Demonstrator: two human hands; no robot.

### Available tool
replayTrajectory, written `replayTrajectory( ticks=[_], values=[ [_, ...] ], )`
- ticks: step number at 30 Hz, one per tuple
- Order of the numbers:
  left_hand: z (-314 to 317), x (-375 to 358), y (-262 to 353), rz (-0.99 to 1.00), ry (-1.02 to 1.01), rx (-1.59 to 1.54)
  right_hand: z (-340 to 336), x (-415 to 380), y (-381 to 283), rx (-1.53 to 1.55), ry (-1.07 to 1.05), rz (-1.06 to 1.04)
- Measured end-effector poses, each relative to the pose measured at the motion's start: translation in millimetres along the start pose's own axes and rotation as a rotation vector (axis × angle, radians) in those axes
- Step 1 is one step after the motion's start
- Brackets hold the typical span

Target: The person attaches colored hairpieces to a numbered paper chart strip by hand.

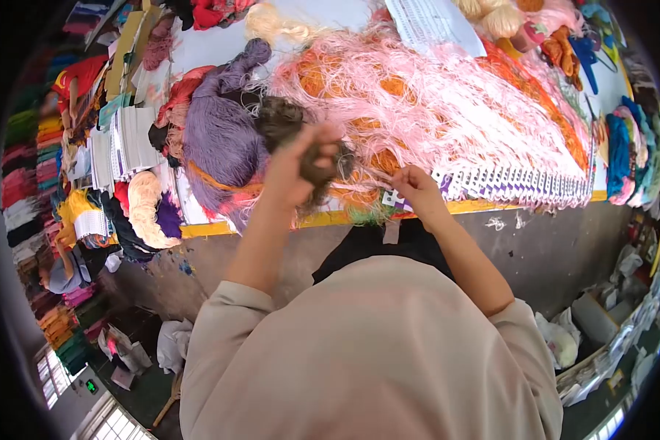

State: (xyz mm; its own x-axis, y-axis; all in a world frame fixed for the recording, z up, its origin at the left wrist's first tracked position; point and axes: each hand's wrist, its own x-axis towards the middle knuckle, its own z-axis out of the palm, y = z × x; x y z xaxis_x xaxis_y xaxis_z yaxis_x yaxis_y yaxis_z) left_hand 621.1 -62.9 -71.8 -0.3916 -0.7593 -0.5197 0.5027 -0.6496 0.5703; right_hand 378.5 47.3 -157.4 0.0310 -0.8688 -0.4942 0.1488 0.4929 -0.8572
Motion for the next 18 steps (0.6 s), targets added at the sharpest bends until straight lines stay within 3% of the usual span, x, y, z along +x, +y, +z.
replayTrajectory(
  ticks=[1, 4, 6, 9, 13, 18],
  values=[
    [22.6, -3.5, -12.8, 0.031, 0.041, 0.014, 6.7, -4.8, -23.0, 0.026, 0.015, -0.041],
    [43.6, 1.1, -35.7, 0.018, -0.152, -0.111, 18.3, -16.8, -77.8, 0.073, 0.054, -0.150],
    [51.8, 3.2, -39.8, 0.026, -0.319, -0.006, 24.3, -22.1, -106.4, 0.069, 0.047, -0.162],
    [67.1, 1.5, -52.6, 0.011, -0.271, 0.001, 22.3, -12.6, -94.1, -0.054, 0.048, -0.280],
    [67.9, 4.5, -52.7, 0.021, -0.281, 0.039, 16.8, -15.2, -95.4, -0.039, 0.070, -0.194],
    [67.6, 7.4, -55.7, -0.011, -0.237, 0.032, 15.1, -19.9, -101.2, 0.300, 0.022, -0.079]
  ],
)
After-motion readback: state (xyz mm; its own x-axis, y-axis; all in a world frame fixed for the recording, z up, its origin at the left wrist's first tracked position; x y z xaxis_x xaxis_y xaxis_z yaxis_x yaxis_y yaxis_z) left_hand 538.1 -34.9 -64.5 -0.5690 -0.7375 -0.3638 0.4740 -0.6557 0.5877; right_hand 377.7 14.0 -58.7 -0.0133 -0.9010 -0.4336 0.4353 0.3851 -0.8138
